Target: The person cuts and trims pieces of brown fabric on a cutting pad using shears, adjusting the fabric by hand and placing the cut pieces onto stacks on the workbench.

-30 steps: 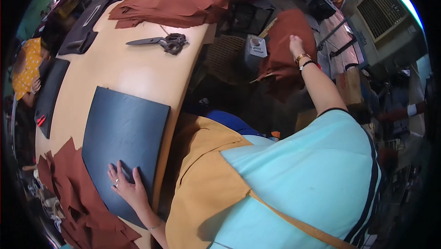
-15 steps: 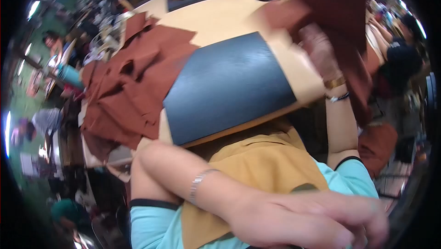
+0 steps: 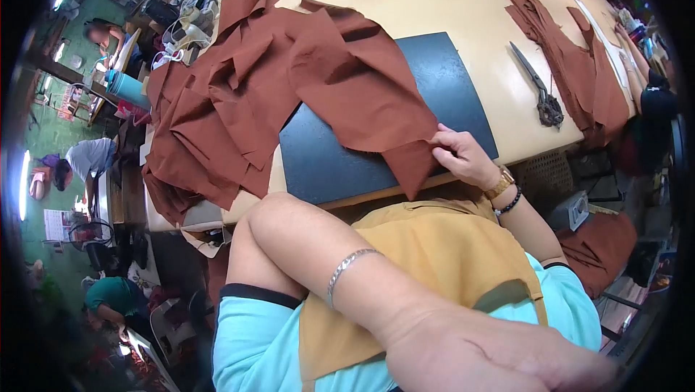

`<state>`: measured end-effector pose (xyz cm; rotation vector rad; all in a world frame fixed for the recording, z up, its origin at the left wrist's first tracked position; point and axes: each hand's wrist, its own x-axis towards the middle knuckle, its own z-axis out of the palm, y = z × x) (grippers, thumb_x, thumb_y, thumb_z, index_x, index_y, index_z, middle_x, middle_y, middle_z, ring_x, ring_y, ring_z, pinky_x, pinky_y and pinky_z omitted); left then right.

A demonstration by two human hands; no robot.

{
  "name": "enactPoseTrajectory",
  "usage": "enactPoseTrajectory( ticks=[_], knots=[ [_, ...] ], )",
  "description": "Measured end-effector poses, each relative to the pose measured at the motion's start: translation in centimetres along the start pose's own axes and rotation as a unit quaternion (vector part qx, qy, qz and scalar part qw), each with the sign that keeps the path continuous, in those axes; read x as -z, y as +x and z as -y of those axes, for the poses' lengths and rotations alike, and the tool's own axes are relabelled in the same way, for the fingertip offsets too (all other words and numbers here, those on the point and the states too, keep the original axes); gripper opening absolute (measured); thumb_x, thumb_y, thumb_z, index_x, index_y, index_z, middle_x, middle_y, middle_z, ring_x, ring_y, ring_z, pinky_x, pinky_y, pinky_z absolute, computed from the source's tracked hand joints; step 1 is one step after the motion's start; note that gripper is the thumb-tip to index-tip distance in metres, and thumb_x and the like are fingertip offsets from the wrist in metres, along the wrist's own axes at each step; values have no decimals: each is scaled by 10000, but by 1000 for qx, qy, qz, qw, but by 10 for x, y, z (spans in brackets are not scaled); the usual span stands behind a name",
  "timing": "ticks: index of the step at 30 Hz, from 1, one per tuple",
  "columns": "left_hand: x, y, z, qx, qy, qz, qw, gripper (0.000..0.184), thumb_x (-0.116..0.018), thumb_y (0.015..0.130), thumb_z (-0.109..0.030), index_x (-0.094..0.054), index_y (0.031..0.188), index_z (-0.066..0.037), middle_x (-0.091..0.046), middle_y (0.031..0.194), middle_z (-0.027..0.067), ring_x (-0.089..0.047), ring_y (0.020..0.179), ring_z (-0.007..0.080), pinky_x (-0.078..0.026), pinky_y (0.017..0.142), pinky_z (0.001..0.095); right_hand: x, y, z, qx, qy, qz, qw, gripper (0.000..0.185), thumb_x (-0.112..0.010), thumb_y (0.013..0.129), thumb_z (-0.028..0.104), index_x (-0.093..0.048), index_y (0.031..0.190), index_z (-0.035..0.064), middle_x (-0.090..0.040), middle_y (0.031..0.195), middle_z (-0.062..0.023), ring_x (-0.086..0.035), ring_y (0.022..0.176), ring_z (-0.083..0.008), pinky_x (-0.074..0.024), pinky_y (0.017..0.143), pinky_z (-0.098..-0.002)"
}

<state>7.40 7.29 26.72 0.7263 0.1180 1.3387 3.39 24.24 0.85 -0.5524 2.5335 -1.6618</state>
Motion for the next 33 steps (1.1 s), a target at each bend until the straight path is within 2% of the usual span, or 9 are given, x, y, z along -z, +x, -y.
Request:
enactPoseTrajectory(
  ticks=[3,4,9,13,18,22,23,29,33],
  knots=[
    [68,-12,27,-144,379,114,907,316,-473,953,-261,-591,882,23,-591,825,165,-591,818,302,-450,749,400,15,-16,3,-45,16,-12,999,130,-514,790,37,-584,878,-28,-634,778,-117,-595,737,-215,-368,1047,-407],
    [85,-26,11,-164,532,17,830,261,-532,920,-244,-595,863,2,-602,836,155,-593,806,315,-463,727,395,18,-20,4,-25,-10,-50,998,132,-508,783,23,-588,877,-26,-639,825,-126,-598,766,-213,-387,1025,-410],
    [222,-135,-28,32,884,-362,295,373,-645,832,-319,-630,1112,-74,-608,1175,145,-554,1099,325,-412,939,450,66,-42,15,23,-118,-151,981,222,-439,800,-56,-633,889,7,-616,1120,-110,-564,1057,-249,-456,901,-337],
    [241,-207,11,169,813,-506,233,670,-626,815,-531,-505,1334,-124,-401,1442,157,-325,1360,360,-244,1082,580,152,-78,104,169,-284,-275,903,224,-444,837,27,-626,966,4,-608,1151,-126,-540,1104,-227,-430,939,-345],
    [206,-182,46,268,773,-551,163,743,-605,798,-608,-488,1361,-138,-396,1443,164,-354,1332,370,-244,1073,588,149,-99,216,387,-342,60,854,221,-457,855,43,-625,994,5,-613,1144,-122,-547,1100,-220,-427,946,-341],
    [174,-156,36,316,744,-524,268,639,-619,805,-574,-579,1247,-115,-609,1159,135,-556,1118,296,-300,1032,574,111,-92,227,406,-365,194,815,221,-468,870,56,-625,1017,6,-618,1139,-118,-553,1096,-215,-425,953,-337],
    [178,-161,35,275,771,-523,238,582,-639,808,-534,-596,1215,-119,-639,1047,109,-589,1044,264,-309,1026,574,105,-91,228,408,-369,209,808,221,-470,874,59,-625,1023,6,-619,1138,-117,-554,1095,-213,-425,954,-336],
    [218,-208,24,273,737,-584,200,753,-585,816,-608,-390,1427,-213,-259,1529,129,-218,1420,311,-176,1068,670,102,-95,233,417,-370,237,796,223,-486,896,78,-624,1057,8,-625,1130,-112,-563,1089,-205,-422,964,-330],
    [255,-257,-8,277,674,-674,117,844,-487,820,-704,-265,1486,-236,-147,1564,152,-119,1444,345,-126,1058,700,124,-98,241,420,-350,214,810,226,-497,911,91,-623,1080,9,-630,1125,-108,-569,1085,-199,-420,970,-327]
  ],
)
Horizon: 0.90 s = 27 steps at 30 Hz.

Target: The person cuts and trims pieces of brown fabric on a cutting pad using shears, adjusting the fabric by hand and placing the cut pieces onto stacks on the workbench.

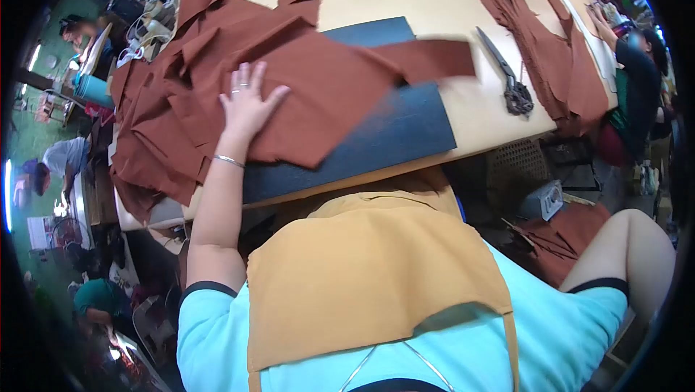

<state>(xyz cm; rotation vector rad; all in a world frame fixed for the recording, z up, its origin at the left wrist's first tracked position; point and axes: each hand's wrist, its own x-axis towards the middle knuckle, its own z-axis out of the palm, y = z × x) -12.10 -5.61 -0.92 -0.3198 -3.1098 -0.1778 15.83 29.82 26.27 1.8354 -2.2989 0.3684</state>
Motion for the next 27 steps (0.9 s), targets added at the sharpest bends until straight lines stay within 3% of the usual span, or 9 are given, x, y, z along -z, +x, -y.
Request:
enactPoseTrajectory(
  ticks=[3,7,9,10,12,15,20,26,27],
  knots=[
    [-14,21,14,102,34,-24,994,868,-469,818,-718,-259,1489,-210,-166,1554,174,-148,1433,363,-140,1055,695,36,-33,-15,-52,2,-121,991,230,-505,922,100,-623,1097,10,-633,1121,-106,-574,1082,-195,-418,974,-324],
    [-6,-24,-8,-49,38,-20,998,897,-512,796,-709,-257,1491,-202,-162,1555,170,-149,1431,369,-138,1052,699,38,-119,-81,-330,15,-390,860,235,-515,937,113,-622,1120,11,-637,1116,-102,-579,1078,-190,-416,981,-320],
    [6,-45,-7,-88,43,11,995,909,-537,784,-701,-256,1492,-206,-156,1558,162,-144,1433,365,-134,1052,701,-17,-158,-126,-513,13,-367,776,239,-520,944,119,-622,1131,11,-639,1114,-100,-582,1076,-187,-415,984,-318],
    [8,-49,4,-90,33,17,995,912,-566,779,-681,-251,1495,-211,-147,1566,136,-136,1436,356,-127,1052,706,-57,-172,-138,-606,-81,-249,751,250,-553,946,161,-629,1143,28,-648,1092,-93,-595,1036,-169,-447,924,-297],
    [11,-50,31,-108,40,25,993,924,-596,763,-661,-247,1496,-220,-145,1571,113,-131,1440,344,-123,1070,685,-115,-198,-149,-726,-13,-149,671,389,-610,909,295,-598,1145,-13,-650,1078,-162,-625,1002,-226,-473,881,-321],
    [28,-45,52,-156,65,42,985,903,-632,757,-609,-277,1487,-212,-146,1570,122,-124,1443,342,-125,1093,649,-191,-258,-163,-726,-25,-131,675,382,-622,876,267,-603,1159,10,-641,1104,-190,-612,1016,-325,-475,897,-388],
    [45,-36,-9,-219,12,-20,975,735,-618,832,-487,-353,1449,-188,-197,1549,153,-162,1430,365,-138,1096,632,-198,-252,-165,-717,-159,-38,678,382,-653,817,316,-651,1073,33,-655,1051,-196,-622,983,-335,-484,881,-426],
    [-6,-36,-181,-385,-142,-34,912,611,-554,905,-446,-382,1434,-192,-245,1531,167,-226,1409,372,-184,1094,601,-176,-230,-197,-773,-22,43,633,304,-653,812,301,-695,975,47,-695,850,-145,-668,746,-307,-536,719,-395],
    [-21,-38,-199,-407,-168,-34,897,598,-531,914,-463,-390,1430,-195,-247,1530,168,-234,1405,371,-191,1094,598,-178,-232,-196,-782,147,-73,601,289,-638,833,286,-690,974,39,-691,832,-125,-663,733,-273,-535,701,-372]
  ],
)
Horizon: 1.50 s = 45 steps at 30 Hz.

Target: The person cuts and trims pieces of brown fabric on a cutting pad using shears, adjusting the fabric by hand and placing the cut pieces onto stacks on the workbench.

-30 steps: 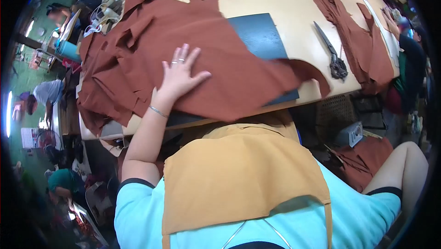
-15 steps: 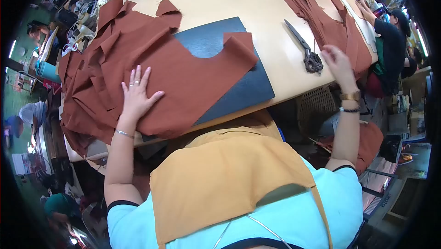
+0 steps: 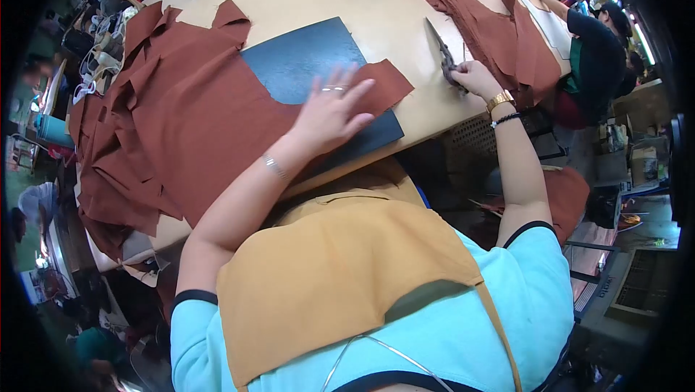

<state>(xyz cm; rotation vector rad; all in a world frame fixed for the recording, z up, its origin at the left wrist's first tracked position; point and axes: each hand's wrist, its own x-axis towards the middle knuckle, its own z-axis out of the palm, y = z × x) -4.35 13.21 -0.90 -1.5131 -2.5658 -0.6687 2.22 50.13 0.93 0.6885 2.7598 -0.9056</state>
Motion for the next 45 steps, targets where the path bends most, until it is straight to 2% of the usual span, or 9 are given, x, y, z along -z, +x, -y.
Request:
enactPoseTrajectory(
  ticks=[2,3,6,8,15,26,33,36,45],
  knots=[
    [-16,6,-6,11,10,21,1000,570,-498,929,-452,-391,1431,-205,-252,1528,167,-240,1403,368,-197,1095,593,-5,3,-7,-52,384,116,915,263,-607,876,257,-680,970,22,-683,797,-85,-654,708,-206,-532,664,-324],
    [-21,8,-7,18,15,32,999,556,-481,937,-447,-391,1431,-209,-255,1527,166,-243,1402,366,-201,1095,590,-8,-17,10,-72,477,98,870,224,-589,912,226,-649,948,14,-644,756,-35,-624,700,-134,-516,637,-279],
    [-8,-5,14,4,25,74,997,509,-451,956,-390,-390,1432,-221,-262,1525,158,-240,1405,357,-205,1099,585,-24,-82,34,-20,522,133,843,215,-596,918,244,-620,890,31,-625,731,-38,-619,693,-145,-502,622,-274],
    [7,-22,29,15,37,89,995,467,-418,971,-316,-394,1431,-237,-264,1532,119,-242,1407,339,-201,1105,580,-36,-117,33,62,512,170,840,267,-624,906,297,-587,851,38,-595,695,-30,-604,667,-141,-477,609,-255],
    [43,-65,47,89,23,126,988,464,-368,970,-221,-398,1433,-241,-218,1556,80,-185,1433,303,-137,1146,526,-68,-196,18,-36,481,315,817,385,-681,852,427,-582,879,56,-587,732,-2,-568,678,-87,-448,640,-216],
    [50,-82,32,79,30,147,985,459,-357,974,-227,-408,1429,-236,-206,1560,78,-167,1438,304,-130,1144,533,-104,-185,38,8,498,290,817,393,-609,910,423,-592,864,33,-593,713,-23,-577,668,-100,-468,634,-238],
    [46,-76,32,154,-68,86,982,439,-321,991,-263,-425,1417,-233,-265,1536,114,-198,1424,337,-151,1122,572,-79,-194,22,-52,570,386,724,522,-635,835,555,-574,884,39,-610,760,-67,-603,678,-136,-490,625,-261],
    [42,-75,31,121,-38,102,987,442,-343,986,-262,-419,1421,-238,-247,1541,120,-198,1424,345,-156,1112,589,-89,-196,29,-50,559,319,764,487,-624,861,524,-588,869,38,-607,762,-51,-594,669,-116,-483,598,-262],
    [48,-82,23,65,50,154,985,521,-450,943,-400,-396,1438,-246,-188,1564,101,-174,1433,335,-152,1119,576,-99,-181,48,2,490,313,813,262,-670,881,305,-568,837,67,-569,747,28,-555,657,-35,-435,613,-188]
  ],
)
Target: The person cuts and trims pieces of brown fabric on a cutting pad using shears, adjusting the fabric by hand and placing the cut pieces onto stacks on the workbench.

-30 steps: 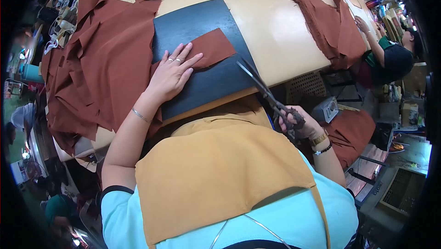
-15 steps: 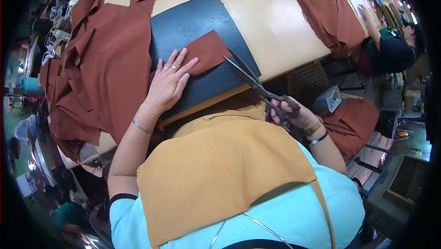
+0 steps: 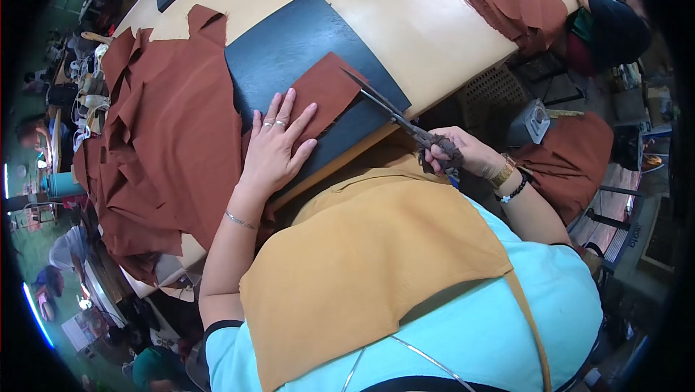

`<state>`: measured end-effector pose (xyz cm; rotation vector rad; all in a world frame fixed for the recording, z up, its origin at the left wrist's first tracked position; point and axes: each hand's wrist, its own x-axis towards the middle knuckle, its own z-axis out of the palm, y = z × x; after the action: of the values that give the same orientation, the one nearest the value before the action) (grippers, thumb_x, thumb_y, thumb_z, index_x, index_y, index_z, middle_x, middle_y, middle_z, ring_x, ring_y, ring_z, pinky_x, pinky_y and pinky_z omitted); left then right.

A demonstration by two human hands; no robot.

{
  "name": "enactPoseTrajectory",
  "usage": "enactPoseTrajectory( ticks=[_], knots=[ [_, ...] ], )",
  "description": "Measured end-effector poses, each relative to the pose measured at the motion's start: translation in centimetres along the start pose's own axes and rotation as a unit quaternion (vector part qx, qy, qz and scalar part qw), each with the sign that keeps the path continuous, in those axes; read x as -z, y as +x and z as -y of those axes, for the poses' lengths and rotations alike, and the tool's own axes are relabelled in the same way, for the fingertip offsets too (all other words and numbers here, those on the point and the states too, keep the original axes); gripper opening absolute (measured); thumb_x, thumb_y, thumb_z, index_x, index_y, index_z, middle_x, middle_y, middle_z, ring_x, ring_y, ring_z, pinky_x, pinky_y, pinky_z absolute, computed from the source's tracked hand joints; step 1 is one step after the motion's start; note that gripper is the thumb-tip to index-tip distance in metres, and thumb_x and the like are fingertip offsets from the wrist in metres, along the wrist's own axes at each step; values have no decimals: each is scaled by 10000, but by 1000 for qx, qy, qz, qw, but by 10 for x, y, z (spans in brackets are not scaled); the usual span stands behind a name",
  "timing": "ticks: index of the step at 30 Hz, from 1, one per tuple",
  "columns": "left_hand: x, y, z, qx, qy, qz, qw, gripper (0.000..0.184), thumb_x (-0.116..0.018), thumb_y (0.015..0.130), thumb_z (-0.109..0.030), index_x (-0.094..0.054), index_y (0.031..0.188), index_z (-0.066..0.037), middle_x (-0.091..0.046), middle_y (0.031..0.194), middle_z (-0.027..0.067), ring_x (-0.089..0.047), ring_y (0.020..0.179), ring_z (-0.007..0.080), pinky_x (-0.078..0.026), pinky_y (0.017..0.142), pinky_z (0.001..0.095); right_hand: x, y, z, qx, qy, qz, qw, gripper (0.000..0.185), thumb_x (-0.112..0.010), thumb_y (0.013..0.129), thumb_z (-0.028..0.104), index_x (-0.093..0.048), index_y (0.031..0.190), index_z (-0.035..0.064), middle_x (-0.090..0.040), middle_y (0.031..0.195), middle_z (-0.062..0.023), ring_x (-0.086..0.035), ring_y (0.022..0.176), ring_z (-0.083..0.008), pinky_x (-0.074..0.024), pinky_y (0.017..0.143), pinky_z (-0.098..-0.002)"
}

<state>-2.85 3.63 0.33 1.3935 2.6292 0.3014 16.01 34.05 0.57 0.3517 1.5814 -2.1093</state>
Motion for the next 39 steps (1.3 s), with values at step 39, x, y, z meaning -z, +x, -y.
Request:
enactPoseTrajectory(
  ticks=[39],
  knots=[
    [0,-4,-4,-35,19,12,999,622,-484,895,-512,-377,1448,-246,-177,1564,107,-162,1434,331,-148,1126,570,-13,-7,3,4,-27,-47,999,185,-642,897,220,-602,832,51,-601,694,24,-578,636,-43,-455,591,-189]
  ],
)
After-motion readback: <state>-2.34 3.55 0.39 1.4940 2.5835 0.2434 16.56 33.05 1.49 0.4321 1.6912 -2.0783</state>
